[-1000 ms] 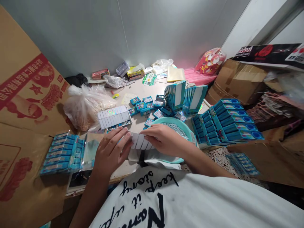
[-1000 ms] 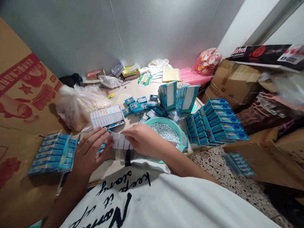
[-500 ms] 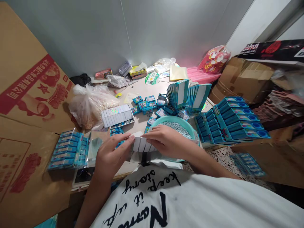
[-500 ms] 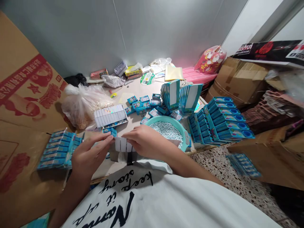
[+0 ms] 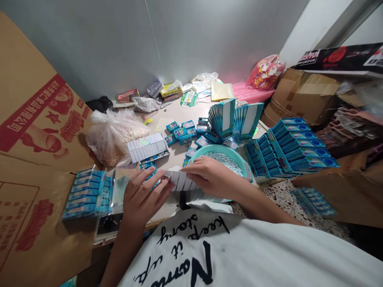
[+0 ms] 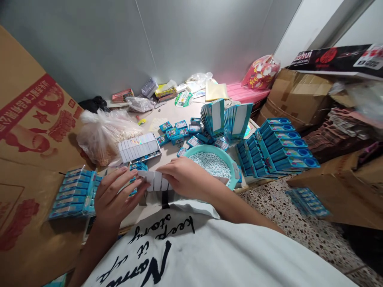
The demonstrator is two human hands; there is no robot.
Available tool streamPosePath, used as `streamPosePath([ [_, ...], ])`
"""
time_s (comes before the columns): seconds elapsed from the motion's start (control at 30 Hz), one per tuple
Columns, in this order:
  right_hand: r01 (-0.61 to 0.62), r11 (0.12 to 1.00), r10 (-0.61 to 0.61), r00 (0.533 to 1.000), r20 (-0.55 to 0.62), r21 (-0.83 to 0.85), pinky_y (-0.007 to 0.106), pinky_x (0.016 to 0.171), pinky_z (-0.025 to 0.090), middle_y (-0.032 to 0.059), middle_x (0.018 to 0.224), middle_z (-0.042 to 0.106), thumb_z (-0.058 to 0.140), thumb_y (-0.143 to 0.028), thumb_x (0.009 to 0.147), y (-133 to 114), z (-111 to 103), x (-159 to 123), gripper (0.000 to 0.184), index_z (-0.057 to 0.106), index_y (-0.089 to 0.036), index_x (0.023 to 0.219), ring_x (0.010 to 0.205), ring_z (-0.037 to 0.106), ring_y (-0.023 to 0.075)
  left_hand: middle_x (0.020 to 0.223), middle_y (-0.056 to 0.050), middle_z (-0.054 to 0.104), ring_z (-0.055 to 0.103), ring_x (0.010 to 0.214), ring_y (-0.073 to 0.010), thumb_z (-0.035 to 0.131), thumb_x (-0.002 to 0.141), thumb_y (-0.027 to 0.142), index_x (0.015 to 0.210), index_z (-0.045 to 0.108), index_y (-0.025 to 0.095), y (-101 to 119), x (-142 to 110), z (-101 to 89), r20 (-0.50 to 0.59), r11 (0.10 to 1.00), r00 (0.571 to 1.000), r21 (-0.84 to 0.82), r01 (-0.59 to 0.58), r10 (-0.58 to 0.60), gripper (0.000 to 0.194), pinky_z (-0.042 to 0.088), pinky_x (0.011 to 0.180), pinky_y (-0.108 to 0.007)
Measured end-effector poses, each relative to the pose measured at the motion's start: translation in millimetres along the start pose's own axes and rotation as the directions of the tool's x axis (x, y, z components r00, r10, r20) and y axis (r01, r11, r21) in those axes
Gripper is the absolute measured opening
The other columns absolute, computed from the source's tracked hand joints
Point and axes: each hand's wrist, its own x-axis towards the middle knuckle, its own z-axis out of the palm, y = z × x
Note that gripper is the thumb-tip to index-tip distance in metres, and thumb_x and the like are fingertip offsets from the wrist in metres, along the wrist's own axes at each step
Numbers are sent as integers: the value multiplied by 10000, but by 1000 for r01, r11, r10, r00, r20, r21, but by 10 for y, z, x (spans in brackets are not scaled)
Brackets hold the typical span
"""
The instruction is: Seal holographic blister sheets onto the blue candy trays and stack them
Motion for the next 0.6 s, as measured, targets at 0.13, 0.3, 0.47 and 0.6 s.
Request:
streamPosePath([
  [0.13, -68, 994, 66, 998, -23, -82, 285, 700, 365, 39, 834, 724, 461, -95, 931, -11, 28, 8, 284, 701, -183, 1056, 725, 596, 139, 1038, -43, 748, 672, 1076, -229, 750, 754, 52, 951, 660, 210, 63, -194, 59, 37, 973, 990, -186, 138, -133, 269, 552, 972, -428],
  [0.3, -111, 974, 113, 994, -5, -199, 287, 679, 342, 39, 794, 723, 481, -125, 916, 18, 103, 68, 259, 715, -193, 1003, 706, 600, 155, 984, -37, 740, 695, 962, -178, 711, 800, 84, 1076, 639, 229, 262, -615, 191, 64, 831, 887, -324, 451, -457, 320, 562, 911, -354],
  [0.47, -306, 913, 305, 951, -50, -268, 283, 694, 372, 71, 902, 754, 473, -164, 917, 544, 281, 35, 295, 721, -210, 1069, 809, 659, 198, 890, -37, 724, 685, 829, -164, 738, 802, 312, 968, 706, 198, 388, -934, 285, 168, 259, 386, -500, 826, -907, 203, 563, 788, -289],
  [0.6, -556, 789, 555, 827, -85, -261, 271, 738, 429, 85, 1057, 740, 443, -185, 937, 1222, 491, -175, 311, 696, -217, 1114, 956, 665, 222, 781, -25, 711, 622, 682, -129, 801, 712, 419, 948, 744, 167, 274, -1174, 261, 381, -170, 58, -538, 826, -923, 350, 517, 663, -246],
])
